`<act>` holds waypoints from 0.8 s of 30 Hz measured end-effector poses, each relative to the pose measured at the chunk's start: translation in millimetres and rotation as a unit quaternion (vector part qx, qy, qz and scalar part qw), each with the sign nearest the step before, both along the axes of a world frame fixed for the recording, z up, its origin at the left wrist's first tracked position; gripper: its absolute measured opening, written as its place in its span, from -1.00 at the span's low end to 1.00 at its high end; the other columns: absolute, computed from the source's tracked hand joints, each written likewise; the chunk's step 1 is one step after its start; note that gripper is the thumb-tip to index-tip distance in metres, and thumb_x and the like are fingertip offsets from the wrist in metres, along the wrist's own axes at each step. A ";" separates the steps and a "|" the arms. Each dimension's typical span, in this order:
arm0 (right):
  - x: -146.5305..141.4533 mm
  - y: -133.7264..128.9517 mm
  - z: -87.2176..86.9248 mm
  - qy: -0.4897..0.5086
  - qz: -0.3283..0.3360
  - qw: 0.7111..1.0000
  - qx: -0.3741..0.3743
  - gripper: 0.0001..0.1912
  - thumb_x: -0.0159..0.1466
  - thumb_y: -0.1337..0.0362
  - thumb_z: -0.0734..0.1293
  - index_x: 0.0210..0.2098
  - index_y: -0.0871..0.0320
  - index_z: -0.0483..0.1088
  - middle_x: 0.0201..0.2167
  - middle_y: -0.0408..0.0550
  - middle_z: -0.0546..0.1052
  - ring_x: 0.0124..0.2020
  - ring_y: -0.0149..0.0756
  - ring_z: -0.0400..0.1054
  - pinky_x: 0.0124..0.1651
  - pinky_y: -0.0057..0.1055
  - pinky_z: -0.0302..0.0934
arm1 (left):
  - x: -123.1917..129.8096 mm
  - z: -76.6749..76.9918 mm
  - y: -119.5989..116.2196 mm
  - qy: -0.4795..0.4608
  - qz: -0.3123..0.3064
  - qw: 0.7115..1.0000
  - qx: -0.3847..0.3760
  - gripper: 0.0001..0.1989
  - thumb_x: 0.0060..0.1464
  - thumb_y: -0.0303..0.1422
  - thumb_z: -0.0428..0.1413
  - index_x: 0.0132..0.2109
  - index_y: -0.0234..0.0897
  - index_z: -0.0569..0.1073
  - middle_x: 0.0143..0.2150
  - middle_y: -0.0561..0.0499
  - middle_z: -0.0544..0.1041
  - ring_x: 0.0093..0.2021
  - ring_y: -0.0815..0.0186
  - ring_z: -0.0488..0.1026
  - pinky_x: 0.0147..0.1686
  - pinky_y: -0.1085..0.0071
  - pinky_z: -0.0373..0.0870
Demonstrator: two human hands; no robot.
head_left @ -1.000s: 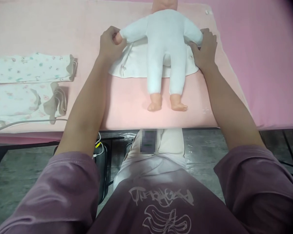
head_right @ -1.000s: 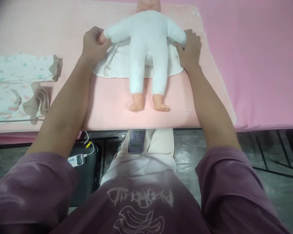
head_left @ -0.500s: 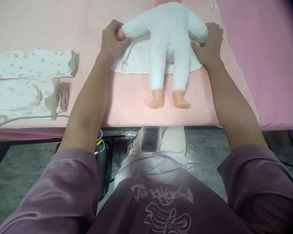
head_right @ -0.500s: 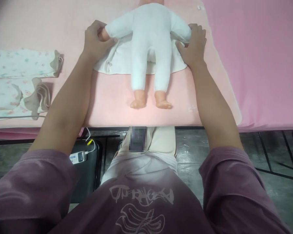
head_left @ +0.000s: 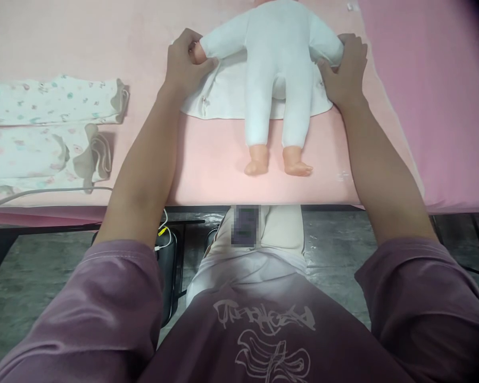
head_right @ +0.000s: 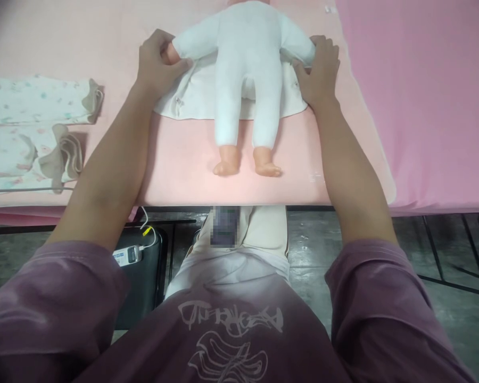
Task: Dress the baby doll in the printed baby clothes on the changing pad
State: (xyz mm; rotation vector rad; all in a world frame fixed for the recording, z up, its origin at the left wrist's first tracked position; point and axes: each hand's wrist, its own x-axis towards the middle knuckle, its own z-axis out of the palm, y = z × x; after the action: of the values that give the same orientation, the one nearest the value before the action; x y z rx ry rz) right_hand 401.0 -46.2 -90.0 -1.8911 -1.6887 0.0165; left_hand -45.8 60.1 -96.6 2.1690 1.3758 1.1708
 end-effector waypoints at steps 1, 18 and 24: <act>0.0 -0.5 0.6 0.003 0.002 1.000 0.001 -0.58 0.48 -0.06 0.32 0.29 -0.32 0.24 0.48 -0.02 0.43 0.45 0.05 0.17 0.54 0.26 0.08 | 0.2 0.4 -0.8 0.000 0.000 1.000 -0.002 -0.61 0.21 -0.52 0.47 0.12 -0.28 0.59 -0.04 0.18 0.64 -0.05 0.45 0.46 0.12 0.32 0.49; 2.2 8.2 -6.4 -0.036 0.026 0.992 0.121 -0.54 0.45 0.08 0.28 0.32 -0.18 0.38 0.35 0.10 0.54 0.40 0.15 0.30 0.53 0.30 0.12 | -6.9 -9.1 22.3 0.001 -0.008 1.000 0.004 -0.45 0.47 0.11 0.34 0.21 -0.22 0.41 0.09 0.19 0.52 -0.02 0.43 0.15 0.32 0.39 0.34; 2.7 8.6 -7.9 -0.044 0.049 0.991 0.117 -0.51 0.43 0.12 0.32 0.34 -0.08 0.38 0.36 0.16 0.51 0.40 0.17 0.28 0.50 0.29 0.15 | -3.7 1.5 8.0 -0.015 -0.005 1.000 0.000 -0.67 0.46 -0.43 0.33 0.21 -0.33 0.41 0.10 0.16 0.53 0.00 0.53 0.27 0.33 0.46 0.37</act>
State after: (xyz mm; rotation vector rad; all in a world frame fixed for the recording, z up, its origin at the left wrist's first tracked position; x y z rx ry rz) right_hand 403.7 -37.6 -97.9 -1.6564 -1.7574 -0.2181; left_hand -49.5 68.1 -95.0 2.1471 1.3518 1.1935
